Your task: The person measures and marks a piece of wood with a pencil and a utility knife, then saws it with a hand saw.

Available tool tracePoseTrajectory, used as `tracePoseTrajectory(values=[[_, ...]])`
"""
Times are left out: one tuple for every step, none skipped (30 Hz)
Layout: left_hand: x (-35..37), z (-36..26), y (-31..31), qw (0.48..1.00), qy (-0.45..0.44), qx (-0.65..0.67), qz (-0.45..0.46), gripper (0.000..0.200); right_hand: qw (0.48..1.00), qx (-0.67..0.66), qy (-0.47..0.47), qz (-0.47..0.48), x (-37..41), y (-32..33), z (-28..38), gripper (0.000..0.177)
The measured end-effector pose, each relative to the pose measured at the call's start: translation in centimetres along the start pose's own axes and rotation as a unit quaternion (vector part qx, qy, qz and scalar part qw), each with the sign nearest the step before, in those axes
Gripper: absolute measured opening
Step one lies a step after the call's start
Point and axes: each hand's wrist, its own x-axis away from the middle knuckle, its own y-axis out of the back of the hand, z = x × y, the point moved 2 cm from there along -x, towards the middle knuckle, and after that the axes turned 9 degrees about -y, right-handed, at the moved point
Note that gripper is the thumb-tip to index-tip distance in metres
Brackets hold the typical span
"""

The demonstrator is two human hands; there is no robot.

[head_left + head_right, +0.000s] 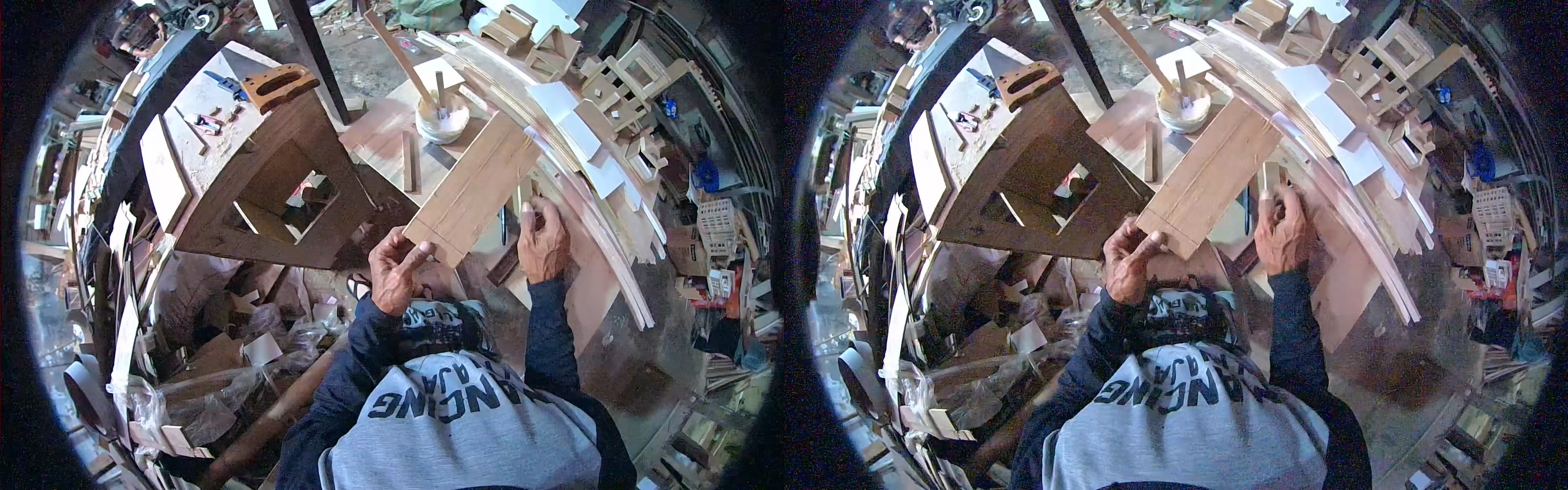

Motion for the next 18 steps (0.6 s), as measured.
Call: tracePoseTrajectory(values=[[0.1, -0.3, -0.3, 1.000, 0.006, 0.020, -0.005, 0.015, 0.996, -0.027, -0.058, 0.067, 0.3, 0.4, 1.4, 0.030], [0.1, 0.0, -0.1, 0.999, 0.001, 0.036, -0.002, 0.016, 0.990, -0.058, -0.075, 0.104, 0.8, 0.5, 2.6, 0.030], [0.1, 0.7, 0.3, 0.999, -0.007, 0.049, -0.002, 0.016, 0.981, -0.091, -0.090, 0.143, 1.5, 0.4, 3.8, 0.030], [0.1, 0.3, 0.4, 0.998, -0.018, 0.061, -0.006, 0.017, 0.969, -0.124, -0.102, 0.187, 2.2, -0.1, 4.6, 0.029], [0.2, -0.2, 0.3, 0.998, 0.004, 0.063, -0.006, 0.017, 0.968, -0.156, -0.026, 0.196, 2.8, -0.9, 5.1, 0.028], [0.1, 0.0, 0.5, 0.997, -0.018, 0.078, -0.005, 0.020, 0.956, -0.194, -0.039, 0.216, 3.4, -1.3, 6.7, 0.028], [0.0, -0.3, 0.5, 0.995, -0.024, 0.099, -0.016, 0.020, 0.955, -0.208, -0.034, 0.208, 3.8, -1.9, 7.7, 0.027], [-0.1, -0.8, 0.6, 0.992, -0.028, 0.121, -0.025, 0.020, 0.954, -0.221, -0.032, 0.200, 4.0, -2.4, 8.6, 0.026], [0.0, -1.8, 0.4, 0.987, -0.030, 0.155, -0.024, 0.021, 0.948, -0.247, -0.025, 0.198, 4.0, -3.0, 9.7, 0.025], [0.2, -2.1, 1.0, 0.990, -0.026, 0.135, -0.022, 0.021, 0.942, -0.272, -0.020, 0.194, 4.0, -3.5, 10.6, 0.024], [0.3, -2.3, 1.6, 0.993, -0.020, 0.115, -0.021, 0.021, 0.936, -0.297, -0.016, 0.190, 3.9, -4.0, 11.4, 0.023], [0.5, -3.0, 2.2, 0.995, -0.014, 0.094, -0.019, 0.021, 0.932, -0.301, -0.009, 0.202, 3.7, -4.6, 12.0, 0.024], [0.6, -3.9, 2.8, 0.999, -0.012, 0.053, 0.001, 0.023, 0.928, -0.304, -0.002, 0.215, 3.3, -5.2, 12.6, 0.024], [1.1, -4.9, 3.3, 0.999, 0.008, -0.010, 0.034, 0.022, 0.924, -0.307, 0.004, 0.228, 3.0, -5.9, 13.2, 0.024], [1.6, -5.8, 4.4, 0.989, 0.014, -0.128, 0.069, 0.022, 0.923, -0.295, 0.018, 0.245, 2.7, -6.5, 14.0, 0.025], [2.4, -7.0, 5.2, 0.964, 0.023, -0.244, 0.102, 0.023, 0.923, -0.283, 0.032, 0.260, 2.2, -7.1, 14.9, 0.026], [3.2, -8.9, 5.7, 0.921, -0.043, -0.374, 0.100, 0.023, 0.922, -0.271, 0.046, 0.273, 1.7, -7.7, 16.0, 0.027], [3.5, -10.6, 6.1, 0.904, -0.135, -0.392, 0.102, 0.024, 0.921, -0.259, 0.059, 0.285, 1.3, -8.5, 17.0, 0.028]])
